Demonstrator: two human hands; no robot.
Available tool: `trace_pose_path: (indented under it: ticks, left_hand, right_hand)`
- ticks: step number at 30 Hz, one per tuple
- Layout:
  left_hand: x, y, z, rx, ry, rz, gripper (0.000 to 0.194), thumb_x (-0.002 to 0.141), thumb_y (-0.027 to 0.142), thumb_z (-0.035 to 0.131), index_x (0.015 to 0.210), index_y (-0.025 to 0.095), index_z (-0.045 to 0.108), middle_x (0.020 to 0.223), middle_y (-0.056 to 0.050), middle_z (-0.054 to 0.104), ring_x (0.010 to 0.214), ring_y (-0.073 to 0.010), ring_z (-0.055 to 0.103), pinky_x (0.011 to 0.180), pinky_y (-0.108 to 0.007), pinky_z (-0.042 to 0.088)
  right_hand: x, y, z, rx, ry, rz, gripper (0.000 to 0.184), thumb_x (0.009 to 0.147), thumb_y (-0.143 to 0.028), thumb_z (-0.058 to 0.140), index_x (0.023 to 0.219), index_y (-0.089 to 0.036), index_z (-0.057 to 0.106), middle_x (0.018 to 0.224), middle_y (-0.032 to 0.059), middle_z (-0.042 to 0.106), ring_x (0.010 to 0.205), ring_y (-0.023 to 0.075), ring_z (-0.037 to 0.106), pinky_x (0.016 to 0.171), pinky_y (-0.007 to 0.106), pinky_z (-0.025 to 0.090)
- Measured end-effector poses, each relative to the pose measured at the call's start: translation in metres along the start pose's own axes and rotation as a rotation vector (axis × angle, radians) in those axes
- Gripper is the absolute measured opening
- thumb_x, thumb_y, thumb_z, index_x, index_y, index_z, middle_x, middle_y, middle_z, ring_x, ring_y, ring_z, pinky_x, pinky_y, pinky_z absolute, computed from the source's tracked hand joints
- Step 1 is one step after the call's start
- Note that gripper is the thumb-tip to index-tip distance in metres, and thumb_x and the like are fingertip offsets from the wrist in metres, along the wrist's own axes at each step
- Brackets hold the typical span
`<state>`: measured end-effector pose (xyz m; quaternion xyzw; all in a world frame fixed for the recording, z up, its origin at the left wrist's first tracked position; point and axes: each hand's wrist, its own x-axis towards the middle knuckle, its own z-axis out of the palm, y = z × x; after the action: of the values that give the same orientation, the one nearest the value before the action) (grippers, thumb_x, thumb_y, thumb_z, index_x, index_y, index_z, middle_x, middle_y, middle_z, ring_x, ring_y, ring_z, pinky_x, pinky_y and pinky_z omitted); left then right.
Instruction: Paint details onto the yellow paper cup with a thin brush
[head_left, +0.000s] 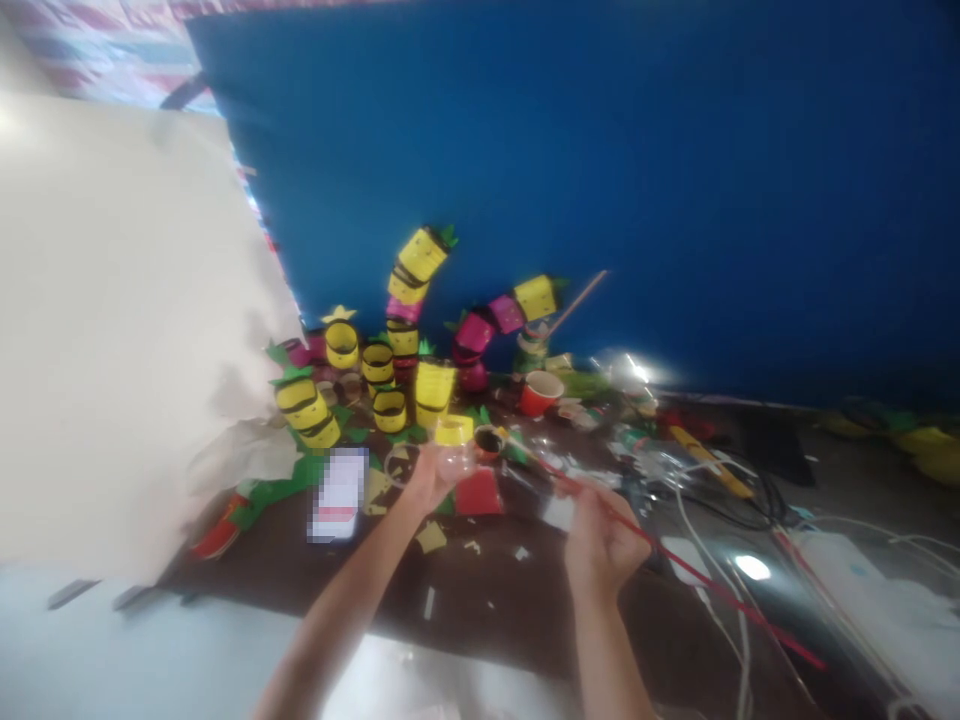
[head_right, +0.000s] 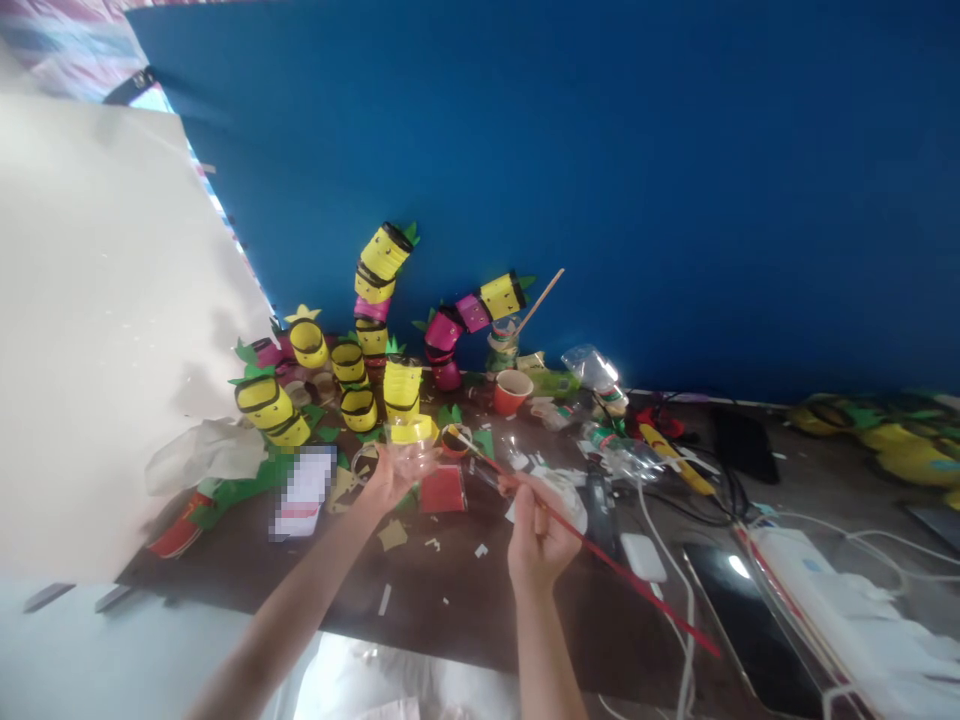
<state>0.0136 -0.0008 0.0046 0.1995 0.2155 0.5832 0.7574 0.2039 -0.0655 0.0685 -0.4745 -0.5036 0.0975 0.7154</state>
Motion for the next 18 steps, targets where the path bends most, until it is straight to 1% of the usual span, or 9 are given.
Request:
trace_pose_path:
  ticks: [2,4,6,8,10,12,18]
  left_hand:
    - [0.002,-0.001,0.003,0.021,0.082,0.076,0.073,0.054,0.061,0.079,0.111,0.02,0.06,0.099,-0.009,0.071,0.1,-0.0283,0.065,0.098,-0.05,0.043]
    - [0.004,-0.003,0.007,0.037,0.127,0.127,0.072,0.049,0.05,0.086,0.11,0.022,0.057,0.098,-0.006,0.07,0.097,-0.0249,0.066,0.097,-0.048,0.044]
    - [0.004,-0.005,0.01,0.052,0.127,0.154,0.074,0.044,0.042,0.09,0.107,0.022,0.056,0.096,-0.004,0.069,0.094,-0.0227,0.066,0.095,-0.046,0.045]
    - [0.004,-0.006,0.013,0.061,0.124,0.167,0.075,0.041,0.038,0.091,0.105,0.022,0.054,0.095,-0.003,0.068,0.092,-0.0208,0.066,0.094,-0.044,0.046]
    - [0.003,-0.007,0.014,0.083,0.148,0.16,0.074,0.041,0.034,0.091,0.103,0.022,0.052,0.095,-0.002,0.067,0.089,-0.0192,0.066,0.092,-0.042,0.047]
    - [0.002,-0.007,0.015,0.115,0.17,0.15,0.072,0.041,0.029,0.092,0.1,0.022,0.051,0.095,-0.001,0.066,0.088,-0.0183,0.066,0.09,-0.041,0.048]
    - [0.005,-0.012,0.009,0.173,0.191,0.152,0.066,0.046,0.019,0.089,0.098,0.021,0.049,0.095,-0.001,0.063,0.089,-0.0169,0.064,0.085,-0.037,0.05]
  right_hand:
    - [-0.003,-0.002,0.0,0.021,-0.044,-0.023,0.013,0.085,-0.021,0.059,0.088,-0.016,0.071,0.07,0.0055,0.072,0.063,0.0199,0.068,0.061,0.034,0.055]
    - [-0.006,-0.006,0.001,0.023,-0.134,-0.078,0.013,0.085,-0.017,0.058,0.089,-0.018,0.07,0.073,0.0054,0.073,0.065,0.0201,0.069,0.061,0.034,0.056]
    - [-0.007,-0.01,0.004,0.014,-0.256,-0.16,0.017,0.084,-0.013,0.057,0.091,-0.021,0.07,0.077,0.0052,0.073,0.068,0.02,0.07,0.063,0.033,0.056]
    - [-0.007,-0.013,0.007,0.009,-0.382,-0.224,0.021,0.083,-0.009,0.056,0.093,-0.022,0.069,0.08,0.0051,0.074,0.071,0.0197,0.07,0.065,0.032,0.057]
    - [-0.006,-0.015,0.01,0.014,-0.459,-0.249,0.023,0.083,-0.008,0.055,0.094,-0.023,0.069,0.082,0.0052,0.073,0.072,0.0189,0.07,0.065,0.031,0.057]
    - [-0.004,-0.016,0.013,0.011,-0.498,-0.248,0.024,0.084,-0.008,0.054,0.095,-0.023,0.068,0.083,0.0055,0.073,0.073,0.0185,0.069,0.065,0.031,0.057]
    - [0.001,-0.02,0.017,-0.04,-0.535,-0.234,0.019,0.085,-0.011,0.053,0.09,-0.023,0.068,0.08,0.0048,0.073,0.074,0.0186,0.069,0.07,0.031,0.056]
